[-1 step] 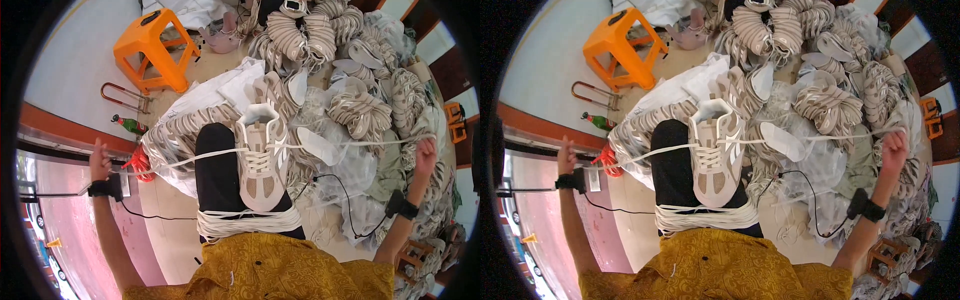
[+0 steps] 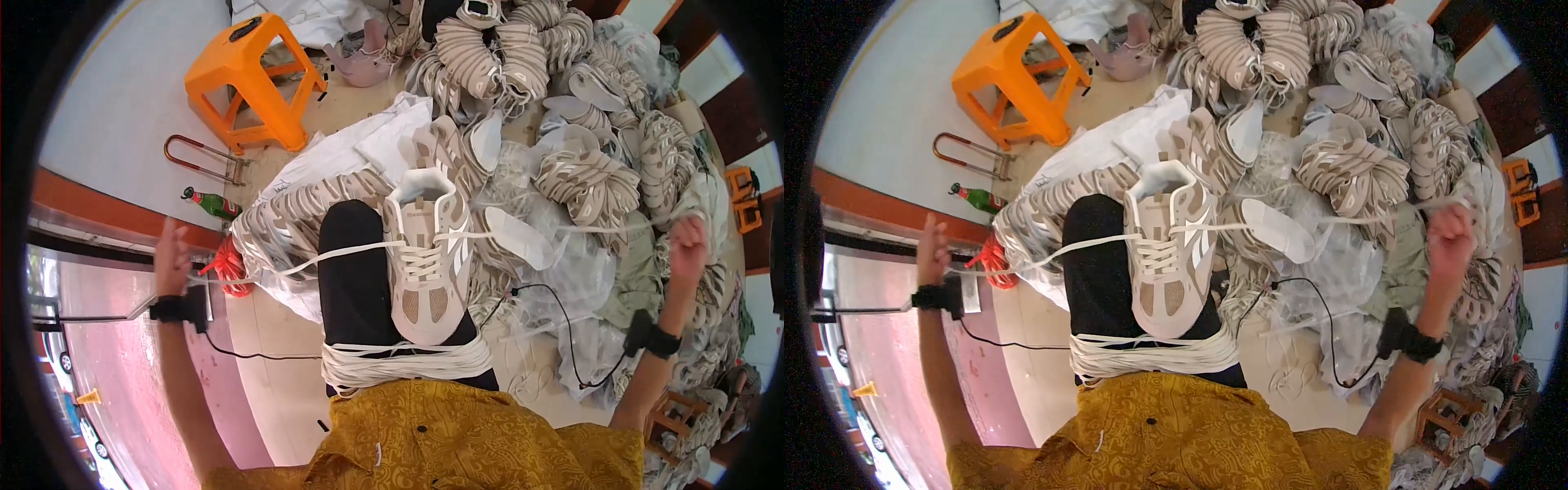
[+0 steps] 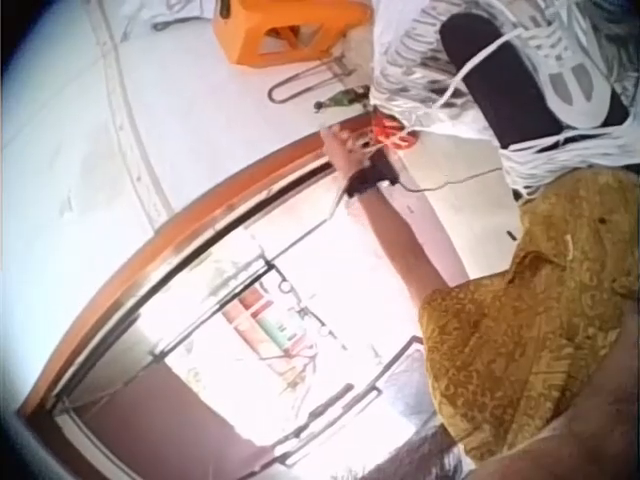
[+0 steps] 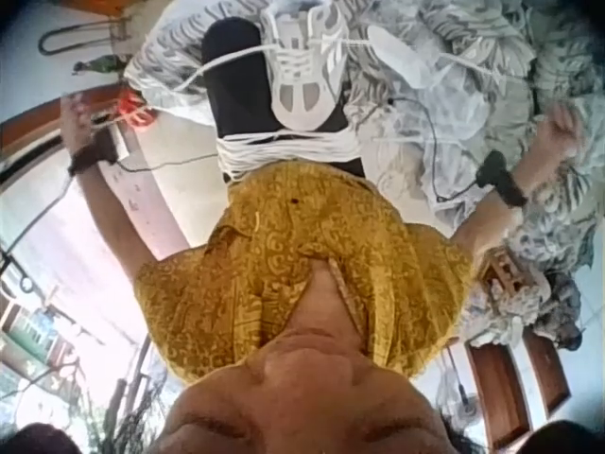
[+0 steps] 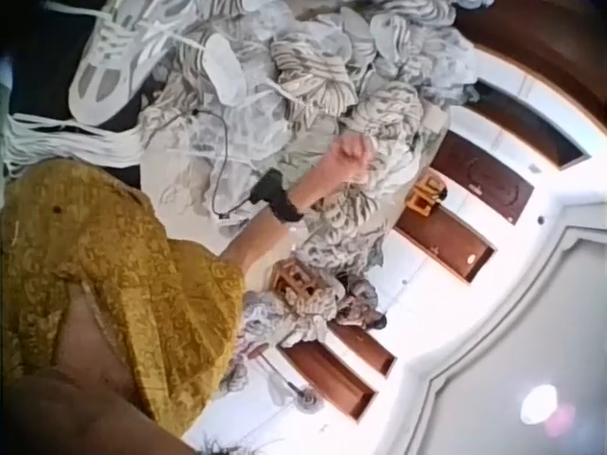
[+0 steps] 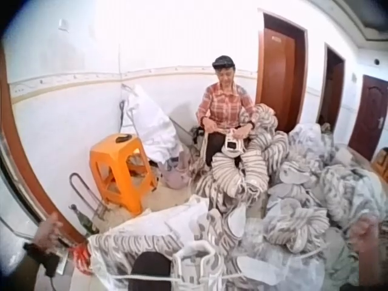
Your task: The recorder is sitting with a large pile of shoe components and is lacing up a white sneaker.
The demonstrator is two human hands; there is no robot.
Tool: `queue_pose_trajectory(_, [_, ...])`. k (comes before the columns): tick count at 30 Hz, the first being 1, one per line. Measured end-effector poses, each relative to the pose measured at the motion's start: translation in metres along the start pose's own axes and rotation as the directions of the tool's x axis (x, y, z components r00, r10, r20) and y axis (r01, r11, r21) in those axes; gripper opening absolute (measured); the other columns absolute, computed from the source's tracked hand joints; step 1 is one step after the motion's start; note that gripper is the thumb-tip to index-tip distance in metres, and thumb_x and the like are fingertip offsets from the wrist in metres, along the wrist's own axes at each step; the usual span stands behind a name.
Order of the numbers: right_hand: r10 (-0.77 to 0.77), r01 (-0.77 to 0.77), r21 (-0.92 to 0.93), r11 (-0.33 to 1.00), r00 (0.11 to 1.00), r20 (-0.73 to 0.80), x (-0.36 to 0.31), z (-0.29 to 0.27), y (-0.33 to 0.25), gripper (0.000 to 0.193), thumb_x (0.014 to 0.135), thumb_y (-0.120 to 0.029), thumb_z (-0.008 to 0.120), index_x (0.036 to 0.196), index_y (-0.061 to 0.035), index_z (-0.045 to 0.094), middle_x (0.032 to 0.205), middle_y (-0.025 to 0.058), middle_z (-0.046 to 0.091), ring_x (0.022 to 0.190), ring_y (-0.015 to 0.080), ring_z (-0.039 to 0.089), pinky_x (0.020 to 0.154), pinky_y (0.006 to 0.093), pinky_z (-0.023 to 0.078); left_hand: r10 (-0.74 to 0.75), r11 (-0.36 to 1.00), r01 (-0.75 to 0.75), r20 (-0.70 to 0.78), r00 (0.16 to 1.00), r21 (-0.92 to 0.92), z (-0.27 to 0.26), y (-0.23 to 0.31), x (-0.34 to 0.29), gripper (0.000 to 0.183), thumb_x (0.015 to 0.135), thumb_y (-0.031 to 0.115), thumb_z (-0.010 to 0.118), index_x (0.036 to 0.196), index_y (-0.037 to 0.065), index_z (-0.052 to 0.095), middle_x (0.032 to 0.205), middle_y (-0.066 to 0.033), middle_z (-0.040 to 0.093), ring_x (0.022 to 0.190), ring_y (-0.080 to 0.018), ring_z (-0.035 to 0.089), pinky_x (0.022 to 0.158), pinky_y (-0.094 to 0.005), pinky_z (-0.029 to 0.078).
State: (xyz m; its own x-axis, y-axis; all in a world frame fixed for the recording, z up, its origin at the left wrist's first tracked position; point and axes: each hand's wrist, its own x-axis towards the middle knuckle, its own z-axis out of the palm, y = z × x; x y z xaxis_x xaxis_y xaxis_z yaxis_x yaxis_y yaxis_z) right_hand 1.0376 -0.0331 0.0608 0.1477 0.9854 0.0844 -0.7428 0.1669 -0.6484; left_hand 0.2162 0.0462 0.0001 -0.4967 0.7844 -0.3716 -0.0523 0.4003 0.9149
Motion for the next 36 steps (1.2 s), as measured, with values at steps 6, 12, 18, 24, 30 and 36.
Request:
queue_pose_trajectory(6, [0.105,0.043,-0.621,0.783,0.974,0.200,-0.026,0.147,0.240,0.014,0.073,0.002,0.053,0.086,0.0016,0.058,0.068,0.0059,0.054,0.055,0.0132,0.052,0.051,0.0230,0.040,0.296,0.913,-0.405,0.604,0.740,0.048,0.151,-0.026,-0.120,0.023,0.085,0.022,0.043,0.092,0.005,0.056,0.063,0.0001,0.045,0.049,-0.0074,0.039,0.044,-0.0212,0.034])
queue_pose_trajectory(12, [0.391,-0.387,0.223,0.894,0.920,0.029,-0.034,0.178,0.325,0.020,0.077,0.005,0.051,0.095,0.0003,0.055,0.087,0.0110,0.059,0.069,0.0180,0.056,0.062,0.0274,0.046,0.040,0.968,0.203,0.890,0.454,-0.146,0.224,-0.044,-0.204,0.031,0.090,0.029,0.043,0.093,0.000,0.053,0.096,-0.0072,0.053,0.093,-0.0167,0.052,0.085,-0.0370,0.042])
queue_pose_trajectory(18, [0.392,-0.385,0.110,0.916,0.918,-0.053,-0.040,0.184,0.335,0.023,0.075,0.007,0.051,0.097,0.0014,0.055,0.089,0.0108,0.058,0.074,0.0176,0.057,0.065,0.0268,0.047,-0.061,0.974,0.222,0.909,0.413,-0.036,0.225,-0.051,-0.209,0.030,0.090,0.026,0.043,0.095,-0.002,0.053,0.092,-0.0064,0.053,0.088,-0.0141,0.053,0.081,-0.0310,0.045])
queue_pose_trajectory(24, [0.363,-0.364,-0.106,0.925,0.931,-0.036,-0.050,0.193,0.337,0.023,0.078,0.003,0.051,0.100,0.0022,0.055,0.095,0.0119,0.059,0.068,0.0140,0.056,0.057,0.0245,0.047,-0.017,0.984,-0.134,0.817,0.577,0.115,0.234,-0.056,-0.209,0.026,0.085,0.019,0.047,0.082,-0.004,0.058,0.071,-0.0082,0.061,0.064,-0.0118,0.059,0.061,-0.0232,0.045])
queue_pose_trajectory(30, [0.524,-0.503,-0.225,0.835,0.850,0.046,-0.057,0.182,0.337,0.026,0.079,-0.003,0.054,0.105,0.0013,0.054,0.092,0.0093,0.060,0.049,0.0089,0.051,0.036,0.0213,0.040,0.002,0.962,-0.227,0.832,0.555,0.149,0.227,-0.058,-0.208,0.027,0.086,0.017,0.044,0.078,-0.004,0.057,0.064,-0.0062,0.058,0.059,-0.0117,0.055,0.058,-0.0247,0.045])
queue_pose_trajectory(36, [0.248,0.440,-0.893,0.097,0.858,0.449,-0.035,0.164,0.281,0.043,0.063,-0.015,0.066,0.105,-0.0084,0.057,0.094,0.0121,0.058,0.079,0.0276,0.056,0.073,0.0341,0.043,-0.205,0.976,0.033,0.866,0.456,0.213,0.208,-0.034,-0.210,0.025,0.088,0.020,0.041,0.082,0.000,0.056,0.070,-0.0051,0.060,0.064,-0.0119,0.057,0.061,-0.0221,0.041])
